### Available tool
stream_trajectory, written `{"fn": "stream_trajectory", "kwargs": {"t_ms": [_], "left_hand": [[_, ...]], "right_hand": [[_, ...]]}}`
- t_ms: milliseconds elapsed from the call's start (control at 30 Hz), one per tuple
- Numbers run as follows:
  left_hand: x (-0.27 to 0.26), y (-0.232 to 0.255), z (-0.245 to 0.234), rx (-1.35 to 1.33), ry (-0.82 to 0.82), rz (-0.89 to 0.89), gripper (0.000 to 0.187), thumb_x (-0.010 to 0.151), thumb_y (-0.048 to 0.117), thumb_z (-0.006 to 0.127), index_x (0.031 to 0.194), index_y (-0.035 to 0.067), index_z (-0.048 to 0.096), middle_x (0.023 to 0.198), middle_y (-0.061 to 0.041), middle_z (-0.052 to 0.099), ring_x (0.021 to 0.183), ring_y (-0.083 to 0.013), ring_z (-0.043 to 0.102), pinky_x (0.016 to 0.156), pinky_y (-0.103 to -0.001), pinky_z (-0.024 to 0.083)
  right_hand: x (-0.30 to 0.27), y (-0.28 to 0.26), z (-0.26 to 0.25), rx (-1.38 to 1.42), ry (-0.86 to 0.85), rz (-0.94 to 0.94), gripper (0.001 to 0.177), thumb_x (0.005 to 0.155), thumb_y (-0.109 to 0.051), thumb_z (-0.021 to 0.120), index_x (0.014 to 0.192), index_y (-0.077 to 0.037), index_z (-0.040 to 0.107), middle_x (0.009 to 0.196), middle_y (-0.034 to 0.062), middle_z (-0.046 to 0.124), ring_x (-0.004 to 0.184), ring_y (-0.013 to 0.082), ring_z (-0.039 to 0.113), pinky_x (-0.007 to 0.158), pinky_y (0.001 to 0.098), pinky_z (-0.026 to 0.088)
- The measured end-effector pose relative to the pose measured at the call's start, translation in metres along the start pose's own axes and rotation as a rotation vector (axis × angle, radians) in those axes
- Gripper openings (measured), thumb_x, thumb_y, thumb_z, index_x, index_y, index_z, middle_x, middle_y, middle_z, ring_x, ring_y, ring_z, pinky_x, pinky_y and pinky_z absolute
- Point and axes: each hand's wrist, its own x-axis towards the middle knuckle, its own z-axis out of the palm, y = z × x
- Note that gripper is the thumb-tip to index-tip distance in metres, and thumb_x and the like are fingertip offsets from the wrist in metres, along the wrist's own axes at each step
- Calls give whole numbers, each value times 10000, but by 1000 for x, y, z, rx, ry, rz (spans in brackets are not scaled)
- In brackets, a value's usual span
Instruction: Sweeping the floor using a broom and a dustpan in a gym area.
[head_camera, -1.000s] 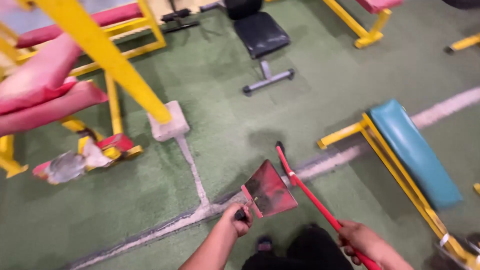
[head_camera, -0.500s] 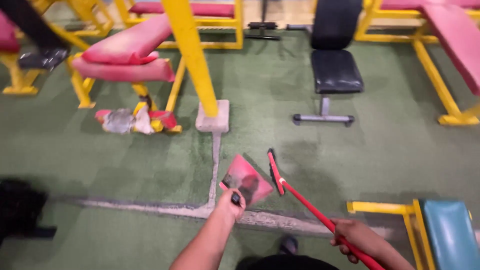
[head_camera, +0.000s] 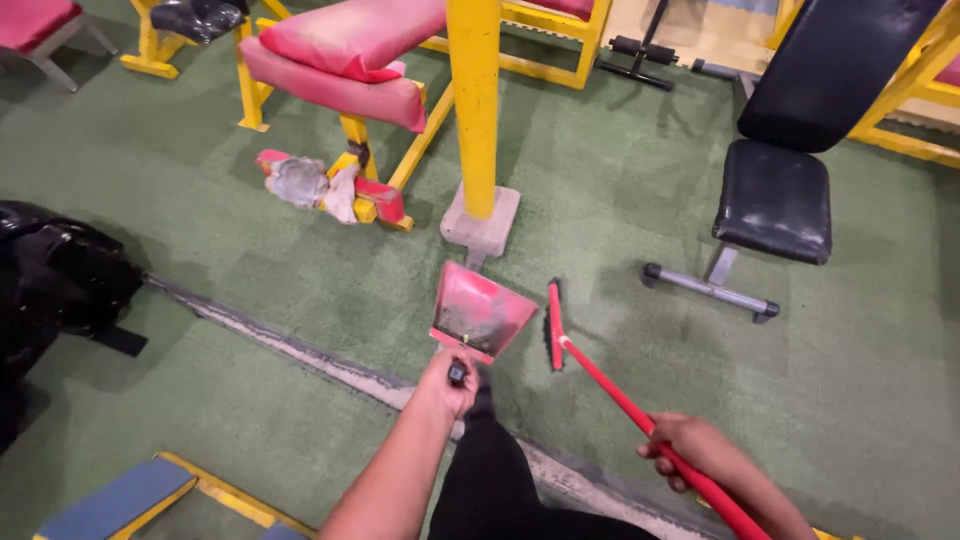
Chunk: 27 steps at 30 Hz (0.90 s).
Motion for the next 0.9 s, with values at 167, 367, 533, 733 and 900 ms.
{"fn": "stream_trajectory", "kwargs": {"t_ms": [167, 367, 533, 733, 900], "left_hand": [[101, 33, -20, -152, 88, -2, 138, 805, 42, 671, 915, 33, 588, 655, -68, 596, 470, -142, 529, 406, -212, 509], [145, 66, 8, -224, 278, -84, 141, 786, -23, 665, 890, 49, 603, 703, -37, 623, 510, -113, 544, 437, -203, 519], [196, 88, -9, -118, 335, -147, 146, 787, 36, 643, 908, 47, 560, 683, -80, 588, 451, -149, 507, 394, -231, 495], [190, 110, 1, 100, 429, -151, 136, 854, 114, 625, 943, 13, 603, 737, -126, 657, 497, -207, 549, 392, -286, 496], [181, 117, 22, 194, 480, -86, 106, 936, 136, 585, 1010, 65, 609, 743, -118, 661, 527, -200, 562, 368, -294, 463]], "right_hand": [[57, -35, 10, 74, -81, 49, 374, 901, 92, 480, 1247, 29, 607, 906, 226, 644, 504, 212, 435, 355, 321, 291], [125, -96, 42, 59, -48, 199, 451, 885, 50, 482, 1315, -29, 594, 840, 213, 652, 489, 223, 458, 362, 332, 304], [175, -146, 73, 73, -63, 218, 180, 904, 9, 485, 958, 114, 621, 735, 218, 617, 458, 249, 449, 375, 348, 330], [199, -186, 111, 220, -77, 226, 197, 971, -6, 410, 1097, 72, 539, 893, 243, 639, 530, 195, 450, 398, 299, 334], [234, -205, 118, 286, -115, 236, 442, 1002, -54, 461, 1444, -34, 451, 946, 228, 629, 566, 156, 458, 401, 253, 351]]}}
